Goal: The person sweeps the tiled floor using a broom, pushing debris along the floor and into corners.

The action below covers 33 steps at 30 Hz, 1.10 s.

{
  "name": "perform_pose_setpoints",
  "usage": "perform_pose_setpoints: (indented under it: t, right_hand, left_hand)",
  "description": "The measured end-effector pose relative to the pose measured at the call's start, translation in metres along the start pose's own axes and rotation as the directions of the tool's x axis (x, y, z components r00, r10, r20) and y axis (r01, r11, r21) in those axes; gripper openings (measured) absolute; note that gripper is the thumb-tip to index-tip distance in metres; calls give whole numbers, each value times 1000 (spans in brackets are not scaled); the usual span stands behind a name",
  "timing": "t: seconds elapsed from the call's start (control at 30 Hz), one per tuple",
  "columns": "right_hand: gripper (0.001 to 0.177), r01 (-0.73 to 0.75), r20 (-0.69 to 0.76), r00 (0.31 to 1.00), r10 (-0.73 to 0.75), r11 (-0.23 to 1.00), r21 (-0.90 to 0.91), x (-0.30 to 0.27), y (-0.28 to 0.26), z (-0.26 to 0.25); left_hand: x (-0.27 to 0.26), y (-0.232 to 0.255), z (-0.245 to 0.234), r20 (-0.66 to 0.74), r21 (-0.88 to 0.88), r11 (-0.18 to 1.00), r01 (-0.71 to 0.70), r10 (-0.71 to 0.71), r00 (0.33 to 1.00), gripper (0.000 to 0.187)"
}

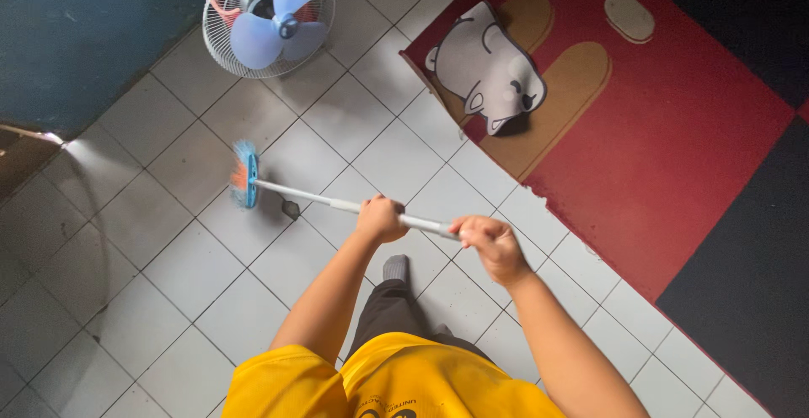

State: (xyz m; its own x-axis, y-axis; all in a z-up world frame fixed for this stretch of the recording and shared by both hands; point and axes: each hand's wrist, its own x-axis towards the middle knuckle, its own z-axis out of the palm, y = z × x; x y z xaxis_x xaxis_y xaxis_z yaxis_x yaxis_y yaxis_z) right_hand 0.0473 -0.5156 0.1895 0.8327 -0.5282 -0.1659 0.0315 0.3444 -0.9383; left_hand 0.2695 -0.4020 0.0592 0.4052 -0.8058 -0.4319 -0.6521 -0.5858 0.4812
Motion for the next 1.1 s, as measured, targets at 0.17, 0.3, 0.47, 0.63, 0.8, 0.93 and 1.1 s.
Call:
perform_pose_setpoints:
  t: [0.17, 0.3, 0.47, 0.63, 0.8, 0.93, 1.1]
  right_hand:
    - [34, 215, -41, 976, -213, 976, 30, 52, -35, -6]
    - [34, 196, -127, 970, -208, 976, -99, 85, -16, -6]
    - [33, 127, -351, 926, -138, 990, -54, 99, 27, -24]
    - [22, 60, -528, 847, -67, 998, -30, 82, 36, -53]
    - [26, 76, -578, 801, -154, 985, -157, 36, 21, -58]
    - [22, -19, -668, 731, -141, 974, -226, -14, -8, -55]
    - [30, -7, -683, 663, -307, 910, -415, -76, -57, -63]
  left_hand:
    - [34, 27, -62, -118, 4, 999, -51, 51, 992, 17]
    - [78, 28, -42, -333, -187, 982, 2, -66, 941, 29]
    - [162, 24, 50, -388, -435, 899, -46, -142, 911, 50]
    - [196, 48, 89, -352, -361, 924, -127, -9, 936, 49]
    - [167, 112, 64, -60, -178, 982, -64, 54, 997, 47]
    - [141, 160, 56, 69, 17, 959, -283, 281, 957, 46]
    - [99, 218, 76, 161, -40, 887, -461, 461, 873, 61]
